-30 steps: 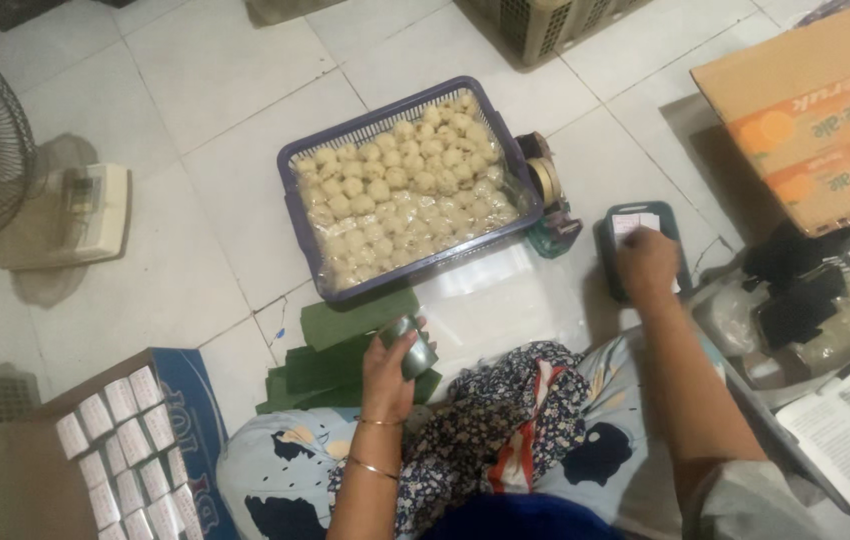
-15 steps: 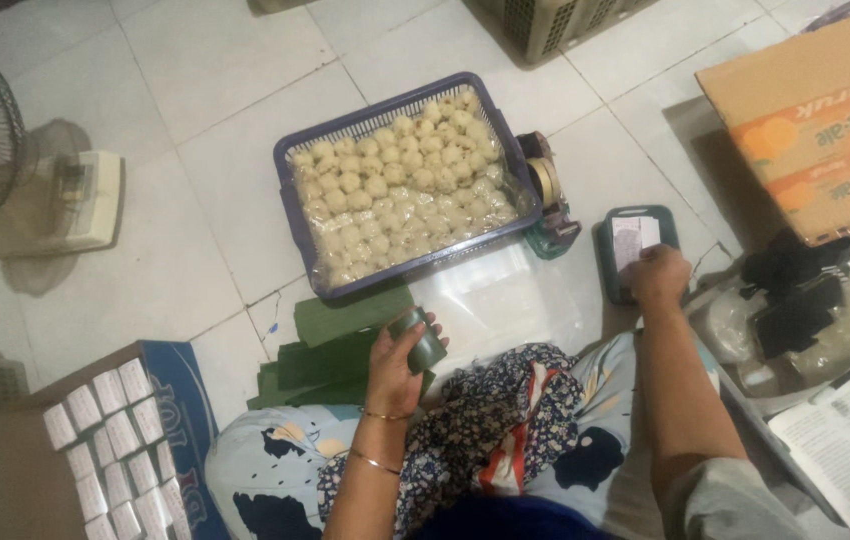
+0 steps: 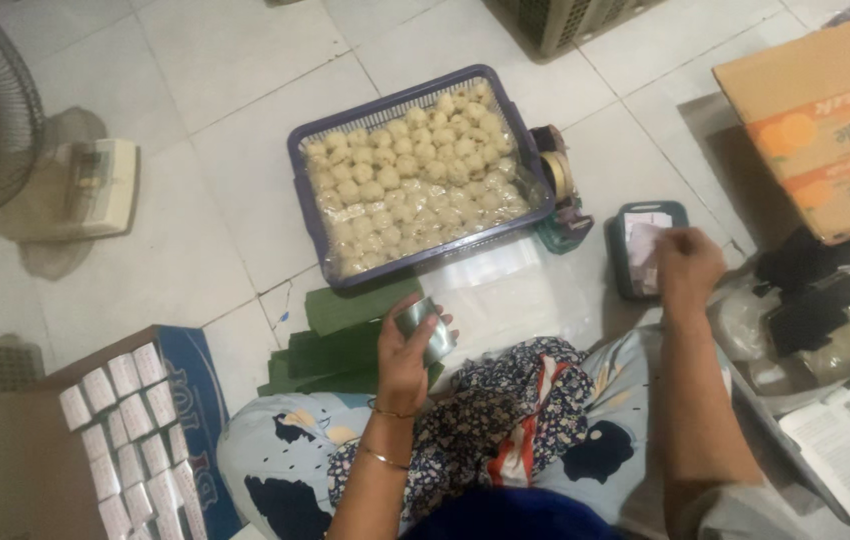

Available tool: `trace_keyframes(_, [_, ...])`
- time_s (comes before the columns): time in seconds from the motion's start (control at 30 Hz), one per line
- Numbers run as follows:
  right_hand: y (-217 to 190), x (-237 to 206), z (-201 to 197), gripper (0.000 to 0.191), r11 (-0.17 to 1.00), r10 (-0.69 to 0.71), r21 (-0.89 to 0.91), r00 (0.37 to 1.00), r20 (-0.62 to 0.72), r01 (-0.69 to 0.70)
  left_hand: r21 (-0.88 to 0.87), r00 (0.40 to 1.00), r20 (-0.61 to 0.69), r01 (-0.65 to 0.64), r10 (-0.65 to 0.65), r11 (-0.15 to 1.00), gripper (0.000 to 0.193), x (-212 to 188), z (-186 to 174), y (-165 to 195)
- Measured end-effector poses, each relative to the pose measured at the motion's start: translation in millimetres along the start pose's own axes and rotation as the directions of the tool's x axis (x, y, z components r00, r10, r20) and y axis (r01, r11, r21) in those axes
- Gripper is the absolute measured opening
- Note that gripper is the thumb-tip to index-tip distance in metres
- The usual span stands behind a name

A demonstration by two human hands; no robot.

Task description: The person sits on the floor wrapping round dough balls in green leaves, folding each leaf around a ball and setting the wrapped items on a stack. They occasionally place a wrapped item into a tray and pick up small paper slips from a box.

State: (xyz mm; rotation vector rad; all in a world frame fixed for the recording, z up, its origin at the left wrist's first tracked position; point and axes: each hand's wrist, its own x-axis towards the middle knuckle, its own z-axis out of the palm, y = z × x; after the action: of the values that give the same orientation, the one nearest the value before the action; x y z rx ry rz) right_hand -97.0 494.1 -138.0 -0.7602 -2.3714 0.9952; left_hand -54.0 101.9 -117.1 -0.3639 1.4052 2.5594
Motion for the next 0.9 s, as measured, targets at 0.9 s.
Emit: trace_keyframes(0.9, [-219.6, -170.7, 34.7, 0.028, 0.907, -0.393, 0.384, 0.675, 0.624, 0.174, -0.118, 0.970, -0.206, -0.156, 0.130, 0.981, 0.049, -10.4, 4.3, 13.8])
